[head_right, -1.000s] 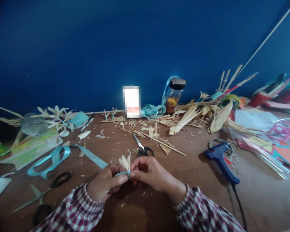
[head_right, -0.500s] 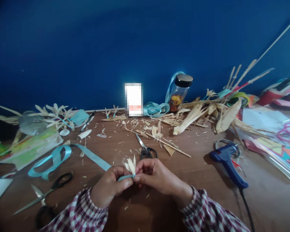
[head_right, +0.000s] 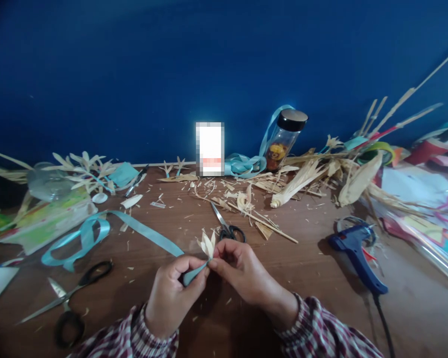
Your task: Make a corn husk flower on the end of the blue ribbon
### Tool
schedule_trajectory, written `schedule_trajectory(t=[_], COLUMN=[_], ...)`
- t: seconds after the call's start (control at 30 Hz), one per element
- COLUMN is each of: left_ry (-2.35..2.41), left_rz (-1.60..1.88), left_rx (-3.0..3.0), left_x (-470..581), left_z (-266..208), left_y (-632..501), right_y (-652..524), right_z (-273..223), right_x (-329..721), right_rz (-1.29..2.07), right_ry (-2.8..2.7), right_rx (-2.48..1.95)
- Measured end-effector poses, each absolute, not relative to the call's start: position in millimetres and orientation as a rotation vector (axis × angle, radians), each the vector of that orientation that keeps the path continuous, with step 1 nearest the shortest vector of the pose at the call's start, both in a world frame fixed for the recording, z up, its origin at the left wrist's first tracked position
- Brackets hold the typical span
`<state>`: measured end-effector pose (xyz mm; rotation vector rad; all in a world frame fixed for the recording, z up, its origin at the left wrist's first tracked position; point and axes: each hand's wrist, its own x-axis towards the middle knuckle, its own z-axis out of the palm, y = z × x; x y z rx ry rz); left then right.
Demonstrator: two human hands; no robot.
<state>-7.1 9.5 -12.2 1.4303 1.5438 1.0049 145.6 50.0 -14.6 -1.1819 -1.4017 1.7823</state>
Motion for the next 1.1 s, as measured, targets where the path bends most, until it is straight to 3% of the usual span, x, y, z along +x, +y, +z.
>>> schedule_trajectory(t=[0.17, 0.43, 0.57, 0.73, 1.1], left_ry=[1.574, 1.447, 1.479, 1.438, 1.084], left_rz=[0.998, 0.987, 0.935, 0.918, 0.791], left_rx=[1.551, 1.513, 1.373, 1.158, 0.802], left_x=[-8.3, -13.8, -12.6, -14.3, -19.8], left_z=[-11.5, -6.6, -7.4, -10.6, -31.6], left_y=[10.7, 11.3, 14.3, 18.3, 18.3], right_y=[51.8, 50.8, 49.9, 48.1, 52.5], right_z=[-17.6, -21.6, -19.9, -6.6, -13.8], right_x=[149.3, 155.8, 152.6, 148.5, 158.1], right_rz=[1.790, 2.126, 2.071, 1.690, 1.934], right_ry=[-1.410, -1.055, -1.107, -1.465, -1.451], right_rx=[-1.148, -0.985, -1.043, -1.190, -1.010])
